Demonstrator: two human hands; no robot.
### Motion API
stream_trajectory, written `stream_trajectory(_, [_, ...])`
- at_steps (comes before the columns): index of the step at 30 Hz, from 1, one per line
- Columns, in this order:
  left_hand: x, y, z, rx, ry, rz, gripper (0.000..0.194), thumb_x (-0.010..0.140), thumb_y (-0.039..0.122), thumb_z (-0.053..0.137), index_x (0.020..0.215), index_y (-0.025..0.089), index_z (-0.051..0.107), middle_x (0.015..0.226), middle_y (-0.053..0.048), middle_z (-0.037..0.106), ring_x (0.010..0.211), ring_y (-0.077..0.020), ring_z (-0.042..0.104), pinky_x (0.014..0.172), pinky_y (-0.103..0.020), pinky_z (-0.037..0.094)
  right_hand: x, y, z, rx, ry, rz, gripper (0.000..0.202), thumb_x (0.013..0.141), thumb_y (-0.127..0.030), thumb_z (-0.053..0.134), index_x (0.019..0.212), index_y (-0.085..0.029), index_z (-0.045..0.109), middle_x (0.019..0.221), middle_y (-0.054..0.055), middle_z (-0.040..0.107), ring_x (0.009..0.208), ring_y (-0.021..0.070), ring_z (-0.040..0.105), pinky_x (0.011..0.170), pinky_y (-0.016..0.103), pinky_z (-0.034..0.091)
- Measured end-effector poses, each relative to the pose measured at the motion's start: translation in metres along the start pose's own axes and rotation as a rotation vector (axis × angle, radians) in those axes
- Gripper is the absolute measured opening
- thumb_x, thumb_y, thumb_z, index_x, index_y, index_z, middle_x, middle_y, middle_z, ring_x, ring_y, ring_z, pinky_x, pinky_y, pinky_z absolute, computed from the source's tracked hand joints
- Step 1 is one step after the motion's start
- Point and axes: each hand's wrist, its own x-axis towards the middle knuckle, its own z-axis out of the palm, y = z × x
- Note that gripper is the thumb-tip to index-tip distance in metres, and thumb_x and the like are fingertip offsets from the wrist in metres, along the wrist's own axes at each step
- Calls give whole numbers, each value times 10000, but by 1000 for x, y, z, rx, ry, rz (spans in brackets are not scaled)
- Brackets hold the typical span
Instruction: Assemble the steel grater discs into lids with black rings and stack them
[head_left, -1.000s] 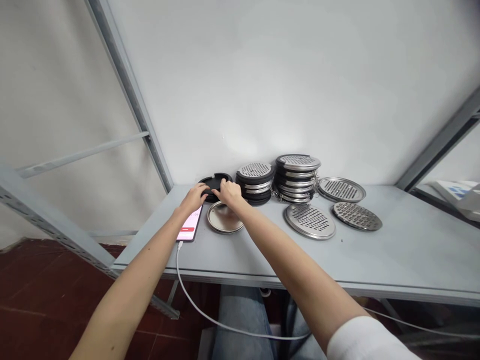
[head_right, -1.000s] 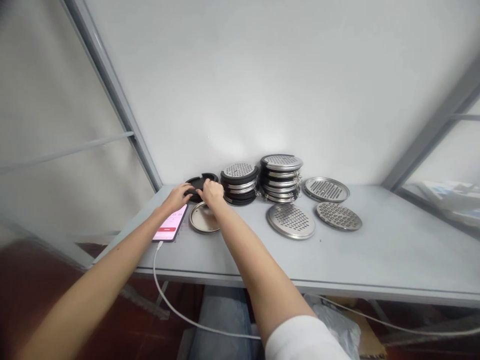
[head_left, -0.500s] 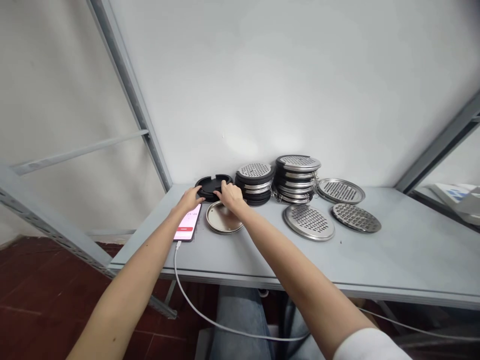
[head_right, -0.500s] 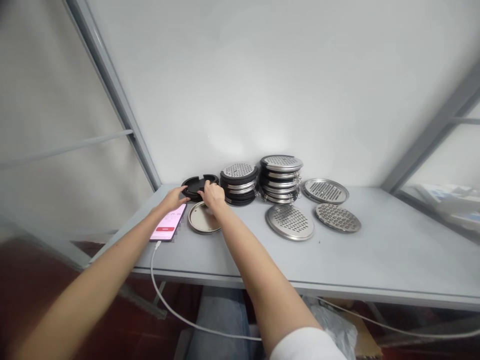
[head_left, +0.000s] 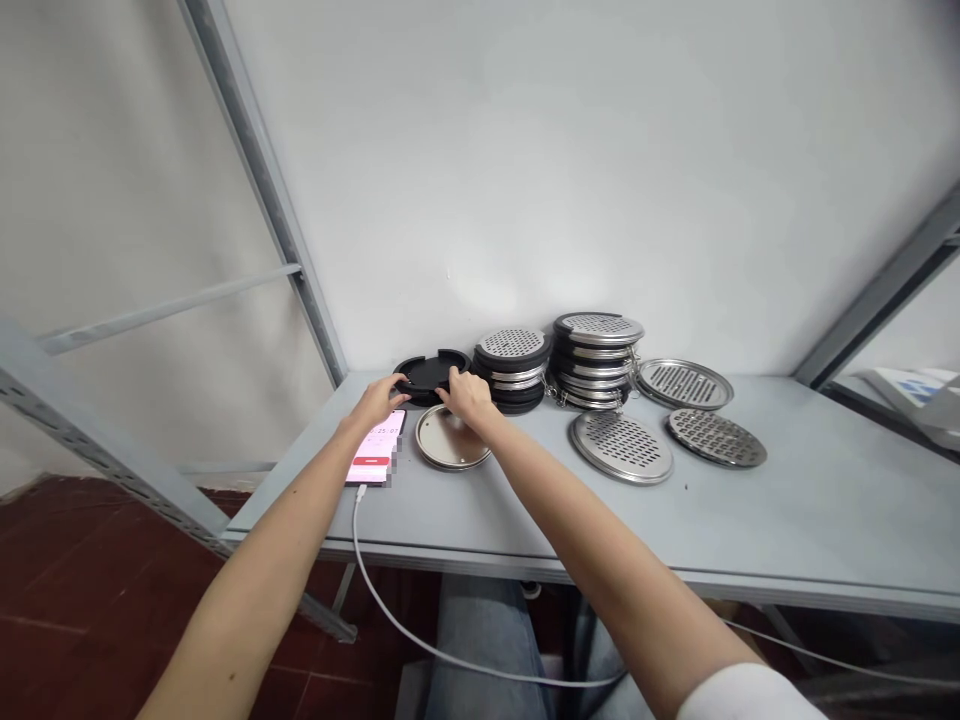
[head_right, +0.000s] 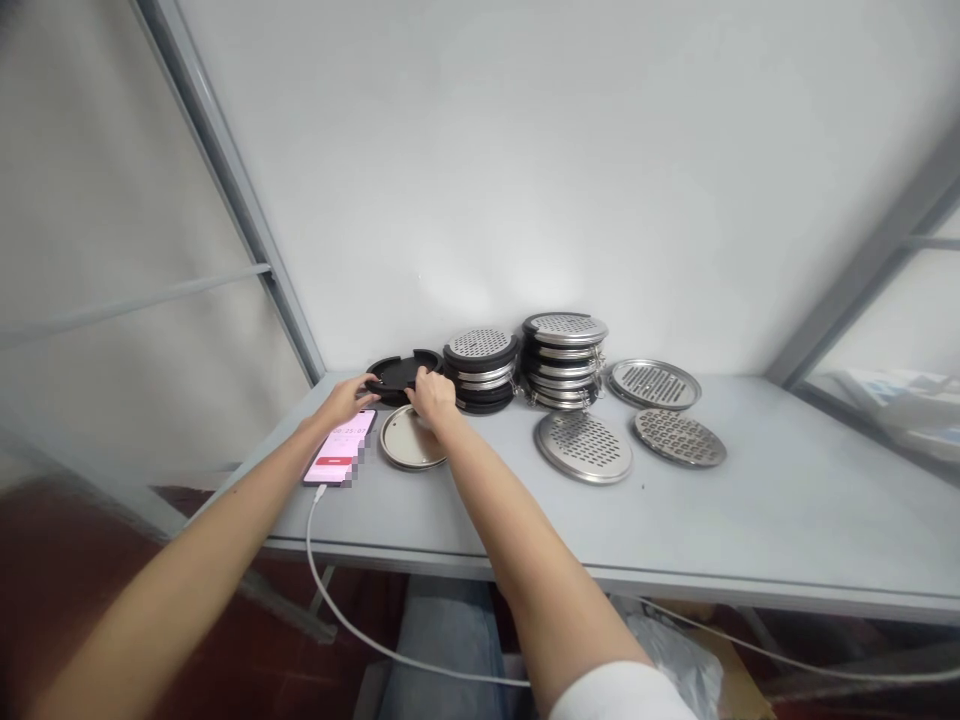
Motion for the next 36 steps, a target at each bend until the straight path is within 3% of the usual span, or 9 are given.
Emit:
stream_trajectory(3, [2, 2, 2, -30, 0, -19, 397, 829, 316, 617, 1211, 224, 570, 1092, -59, 681, 907, -218, 668, 856, -352, 517, -2, 4, 3, 1, -2, -6, 451, 922, -456, 471, 1219, -118, 477, 1040, 181, 679, 987, 281, 659, 793, 345, 492])
stream_trajectory(8, [8, 5, 8, 60, 43, -26, 420, 812, 323, 661, 1208, 205, 589, 1134, -95, 667, 1021, -261, 631, 930, -404, 482, -2, 5, 3, -17, -15, -41, 461, 946, -469, 399, 1236, -119, 474, 1070, 192, 672, 1001, 281, 654, 806, 356, 479])
stream_trajectory(14, [4, 13, 13, 147, 67, 1, 339, 857, 299, 612, 1183, 211, 586, 1160, -102, 642, 1101, -266, 591, 976, -412, 453, -1, 3, 3, -39, 9, -103, 400, 981, -357, 340, 1262, -100, 461, 1016, 191, 689, 964, 277, 670, 779, 351, 482])
stream_trajectory(21, [-2, 13, 18, 116, 112, 36, 306, 867, 278, 591, 1165, 210, 578, 1126, -98, 622, 1079, -256, 585, 971, -407, 456, -3, 3, 9, 4, -62, -55, 399, 991, -327, 330, 1332, -131, 399, 1052, 189, 675, 984, 256, 663, 785, 334, 480])
stream_trajectory(25, [-3, 16, 18, 135, 108, 37, 290, 875, 272, 577, 1159, 216, 578, 1094, -92, 592, 1030, -253, 587, 953, -407, 461, -4, 4, 8, 61, -80, -25, 402, 995, -401, 279, 1277, -167, 443, 1057, 162, 672, 980, 267, 659, 783, 342, 482])
stream_trajectory(36, [-9, 19, 19, 112, 154, 65, 260, 885, 246, 570, 1144, 225, 571, 1103, -84, 571, 1050, -252, 571, 947, -383, 455, -9, 2, 10, -63, 47, -77, 373, 991, -414, 280, 1218, -179, 461, 1046, 159, 651, 987, 266, 620, 777, 332, 465])
